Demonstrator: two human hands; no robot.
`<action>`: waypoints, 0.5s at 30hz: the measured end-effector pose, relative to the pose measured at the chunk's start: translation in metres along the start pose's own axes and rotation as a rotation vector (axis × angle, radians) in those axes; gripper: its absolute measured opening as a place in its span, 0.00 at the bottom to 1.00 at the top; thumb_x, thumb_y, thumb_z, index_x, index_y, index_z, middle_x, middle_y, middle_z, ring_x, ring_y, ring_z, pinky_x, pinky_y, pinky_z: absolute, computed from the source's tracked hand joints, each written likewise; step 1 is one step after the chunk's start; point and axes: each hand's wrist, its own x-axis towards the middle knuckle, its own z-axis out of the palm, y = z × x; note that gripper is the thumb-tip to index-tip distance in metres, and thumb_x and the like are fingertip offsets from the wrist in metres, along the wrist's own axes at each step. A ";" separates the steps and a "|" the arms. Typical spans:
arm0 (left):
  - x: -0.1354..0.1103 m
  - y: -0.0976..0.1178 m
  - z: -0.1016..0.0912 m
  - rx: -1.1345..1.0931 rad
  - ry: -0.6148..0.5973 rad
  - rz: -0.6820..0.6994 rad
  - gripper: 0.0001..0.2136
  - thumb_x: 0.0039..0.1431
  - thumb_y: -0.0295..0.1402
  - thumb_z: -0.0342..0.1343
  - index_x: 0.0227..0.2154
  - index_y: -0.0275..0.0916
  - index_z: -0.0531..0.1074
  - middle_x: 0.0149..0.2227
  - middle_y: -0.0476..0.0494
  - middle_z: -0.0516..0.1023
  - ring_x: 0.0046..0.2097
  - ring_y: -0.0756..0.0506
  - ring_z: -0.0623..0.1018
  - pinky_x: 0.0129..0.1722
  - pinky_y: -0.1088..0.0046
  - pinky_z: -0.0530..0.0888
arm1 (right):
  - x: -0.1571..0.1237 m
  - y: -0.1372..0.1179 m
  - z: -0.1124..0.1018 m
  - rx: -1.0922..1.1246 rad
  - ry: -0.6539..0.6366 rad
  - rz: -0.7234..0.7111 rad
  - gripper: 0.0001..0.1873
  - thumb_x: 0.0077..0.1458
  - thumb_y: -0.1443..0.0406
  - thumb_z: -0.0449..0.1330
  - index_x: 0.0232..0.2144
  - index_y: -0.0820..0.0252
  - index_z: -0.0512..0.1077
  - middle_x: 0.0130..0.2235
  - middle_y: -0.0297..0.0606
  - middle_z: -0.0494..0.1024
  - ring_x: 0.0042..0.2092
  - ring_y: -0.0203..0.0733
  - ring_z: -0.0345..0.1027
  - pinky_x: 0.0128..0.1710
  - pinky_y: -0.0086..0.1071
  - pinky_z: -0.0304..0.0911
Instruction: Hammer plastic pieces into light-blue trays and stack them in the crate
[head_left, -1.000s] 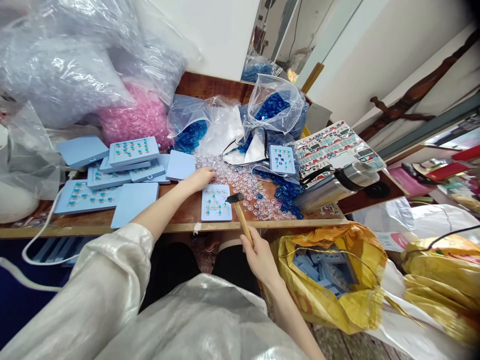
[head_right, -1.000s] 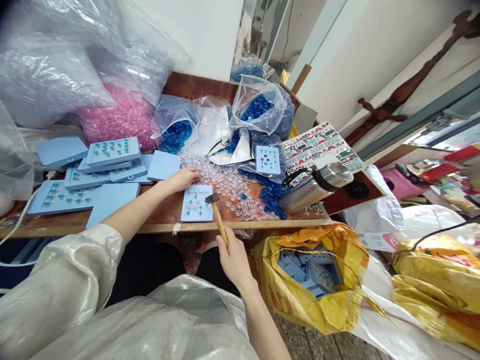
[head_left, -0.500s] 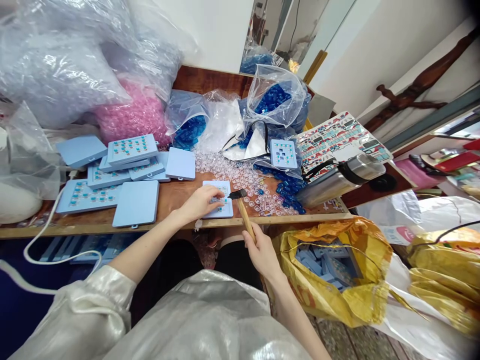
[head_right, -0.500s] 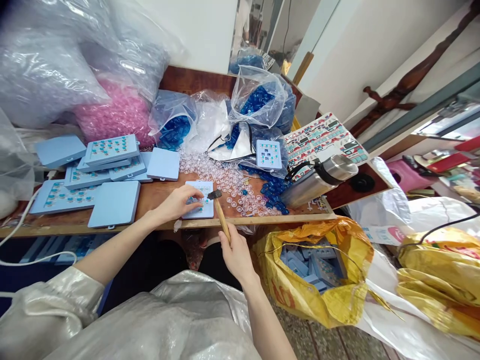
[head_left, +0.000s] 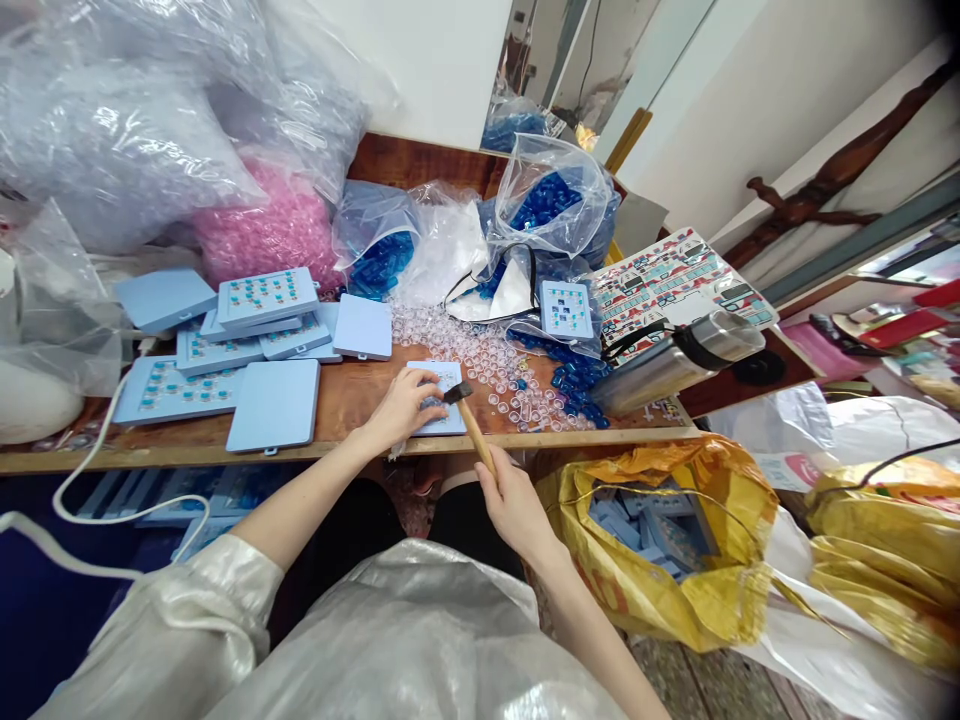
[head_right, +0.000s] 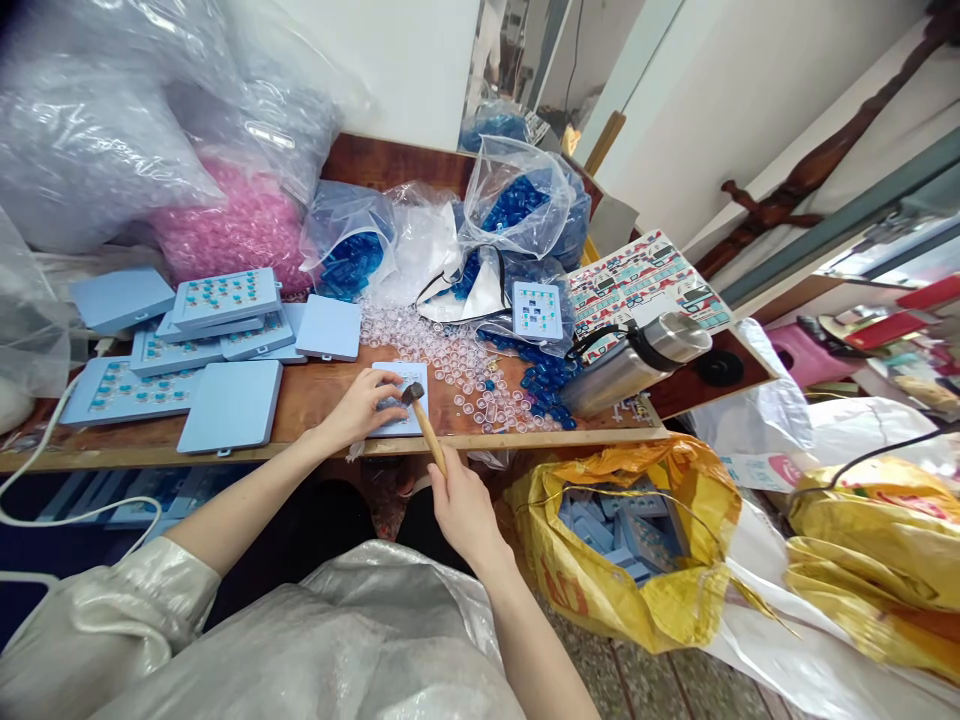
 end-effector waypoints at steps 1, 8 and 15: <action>0.000 0.000 0.000 -0.004 -0.004 -0.008 0.08 0.49 0.37 0.60 0.32 0.40 0.73 0.42 0.42 0.70 0.47 0.42 0.66 0.49 0.61 0.65 | 0.000 -0.002 0.000 -0.018 -0.008 -0.004 0.17 0.58 0.64 0.45 0.48 0.58 0.63 0.36 0.39 0.76 0.37 0.43 0.70 0.36 0.31 0.61; 0.000 0.002 -0.001 -0.028 -0.024 -0.050 0.08 0.49 0.37 0.59 0.32 0.40 0.73 0.43 0.43 0.71 0.48 0.42 0.67 0.50 0.61 0.64 | -0.002 -0.004 0.001 -0.059 -0.022 0.041 0.15 0.59 0.64 0.43 0.46 0.58 0.63 0.35 0.40 0.76 0.36 0.43 0.71 0.35 0.31 0.61; 0.001 0.007 -0.003 -0.066 -0.021 -0.102 0.08 0.47 0.35 0.61 0.31 0.40 0.73 0.42 0.44 0.71 0.47 0.42 0.67 0.50 0.61 0.63 | -0.004 0.001 0.004 -0.066 0.013 0.034 0.16 0.59 0.64 0.44 0.48 0.59 0.62 0.38 0.42 0.76 0.39 0.44 0.71 0.36 0.31 0.61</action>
